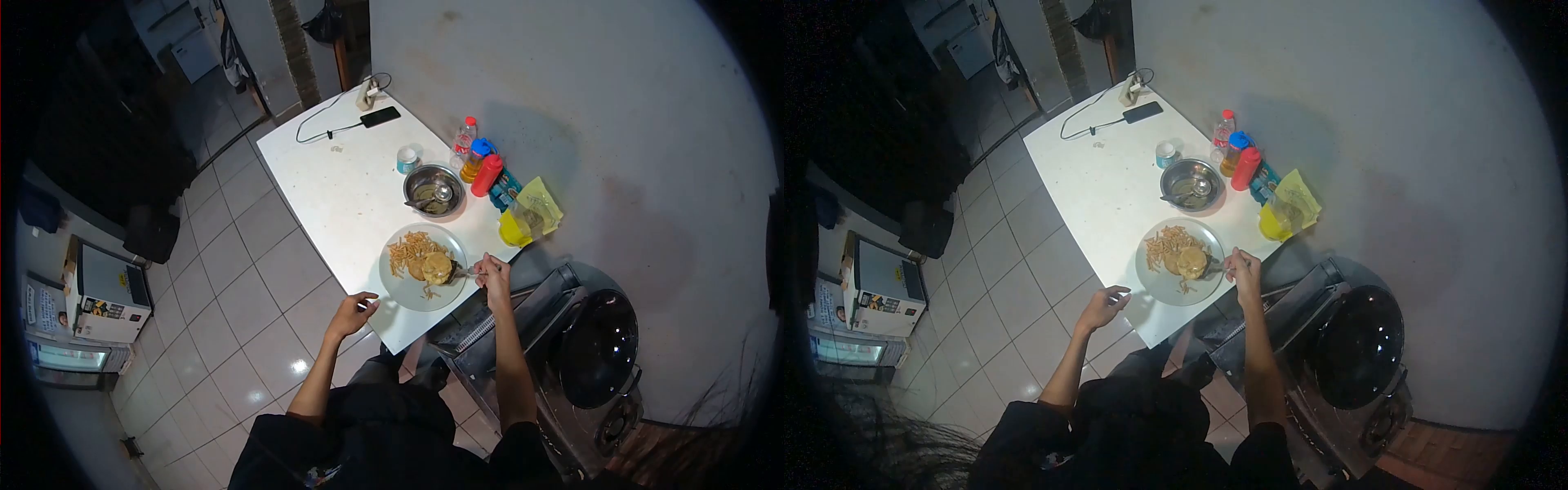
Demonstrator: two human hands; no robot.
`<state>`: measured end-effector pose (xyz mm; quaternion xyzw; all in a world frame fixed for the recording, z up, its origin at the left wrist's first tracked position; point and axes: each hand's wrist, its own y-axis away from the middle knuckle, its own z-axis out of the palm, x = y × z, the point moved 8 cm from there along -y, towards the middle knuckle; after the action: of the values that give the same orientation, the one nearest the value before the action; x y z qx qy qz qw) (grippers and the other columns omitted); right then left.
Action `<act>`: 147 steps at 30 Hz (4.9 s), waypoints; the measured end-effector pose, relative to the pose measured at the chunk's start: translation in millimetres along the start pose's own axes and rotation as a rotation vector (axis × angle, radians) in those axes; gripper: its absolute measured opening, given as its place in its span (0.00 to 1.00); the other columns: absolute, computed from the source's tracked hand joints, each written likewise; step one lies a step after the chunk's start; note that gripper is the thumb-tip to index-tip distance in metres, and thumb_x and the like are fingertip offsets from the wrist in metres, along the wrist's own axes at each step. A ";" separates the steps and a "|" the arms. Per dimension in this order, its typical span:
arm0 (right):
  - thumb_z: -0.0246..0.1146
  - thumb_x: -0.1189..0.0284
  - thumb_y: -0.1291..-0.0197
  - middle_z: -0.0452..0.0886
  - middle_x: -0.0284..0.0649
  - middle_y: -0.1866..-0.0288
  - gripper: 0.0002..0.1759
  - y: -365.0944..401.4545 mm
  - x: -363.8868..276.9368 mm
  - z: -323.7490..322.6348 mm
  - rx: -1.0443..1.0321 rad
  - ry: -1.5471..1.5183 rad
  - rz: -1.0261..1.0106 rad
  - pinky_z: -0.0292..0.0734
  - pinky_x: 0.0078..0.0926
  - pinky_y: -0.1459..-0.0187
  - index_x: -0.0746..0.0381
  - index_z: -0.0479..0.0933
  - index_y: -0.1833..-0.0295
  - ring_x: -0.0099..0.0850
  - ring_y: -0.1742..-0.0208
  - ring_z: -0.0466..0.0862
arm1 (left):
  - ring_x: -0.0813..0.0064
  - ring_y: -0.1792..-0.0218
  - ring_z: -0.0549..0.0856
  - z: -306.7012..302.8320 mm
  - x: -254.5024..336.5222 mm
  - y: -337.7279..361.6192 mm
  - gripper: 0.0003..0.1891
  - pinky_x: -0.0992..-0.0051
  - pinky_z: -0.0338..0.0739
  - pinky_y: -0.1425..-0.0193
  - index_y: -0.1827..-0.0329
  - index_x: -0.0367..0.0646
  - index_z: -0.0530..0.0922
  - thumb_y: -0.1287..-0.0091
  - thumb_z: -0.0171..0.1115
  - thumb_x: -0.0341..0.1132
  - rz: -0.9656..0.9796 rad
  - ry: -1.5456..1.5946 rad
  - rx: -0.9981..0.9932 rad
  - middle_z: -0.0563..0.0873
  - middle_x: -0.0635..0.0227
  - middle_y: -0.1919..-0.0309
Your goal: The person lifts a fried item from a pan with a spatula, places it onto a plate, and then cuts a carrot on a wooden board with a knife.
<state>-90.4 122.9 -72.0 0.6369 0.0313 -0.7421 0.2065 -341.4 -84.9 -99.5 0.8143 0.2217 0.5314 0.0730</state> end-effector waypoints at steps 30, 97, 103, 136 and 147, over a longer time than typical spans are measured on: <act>0.54 0.63 0.33 0.81 0.41 0.62 0.21 147.6 -176.6 -68.2 0.358 0.301 -0.344 0.68 0.20 0.67 0.72 0.78 0.65 0.22 0.71 0.75 | 0.75 0.68 0.83 47.2 80.7 -45.6 0.15 0.75 0.77 0.61 0.53 0.34 0.80 0.33 0.58 0.38 0.205 -0.003 -0.274 0.85 0.63 0.65; 0.65 0.77 0.48 0.71 0.46 0.60 0.16 406.0 -88.8 -329.5 0.976 0.760 -0.288 0.71 0.34 0.58 0.66 0.68 0.55 0.43 0.62 0.75 | 0.87 0.76 0.71 283.3 297.4 -8.7 0.11 0.86 0.67 0.72 0.61 0.31 0.81 0.36 0.64 0.33 0.635 0.095 -0.141 0.76 0.76 0.78; 0.63 0.79 0.47 0.74 0.48 0.61 0.13 401.3 -85.2 -329.2 0.934 0.770 -0.286 0.71 0.33 0.57 0.67 0.69 0.57 0.44 0.60 0.77 | 0.87 0.77 0.71 284.9 296.7 -9.2 0.11 0.86 0.67 0.72 0.63 0.31 0.81 0.36 0.63 0.33 0.594 0.147 -0.164 0.76 0.76 0.77; 0.53 0.85 0.40 0.73 0.37 0.71 0.03 286.6 -144.9 -156.6 0.481 0.321 -0.714 0.70 0.16 0.65 0.69 0.70 0.67 0.21 0.69 0.74 | 0.91 0.74 0.69 205.6 239.9 79.0 0.09 0.86 0.63 0.72 0.55 0.38 0.79 0.32 0.58 0.34 0.441 0.185 -0.209 0.76 0.79 0.74; 0.51 0.73 0.32 0.76 0.38 0.68 0.08 265.9 -71.9 86.5 -0.285 -0.060 -0.207 0.71 0.17 0.68 0.66 0.71 0.63 0.21 0.72 0.75 | 0.89 0.79 0.70 25.0 115.6 204.4 0.11 0.84 0.63 0.76 0.64 0.37 0.82 0.34 0.62 0.38 0.370 0.217 0.185 0.79 0.74 0.77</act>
<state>-71.5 -127.4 70.6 0.5720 0.1954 -0.7662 0.2180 -222.1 -213.3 58.6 0.7824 0.1230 0.5976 -0.1247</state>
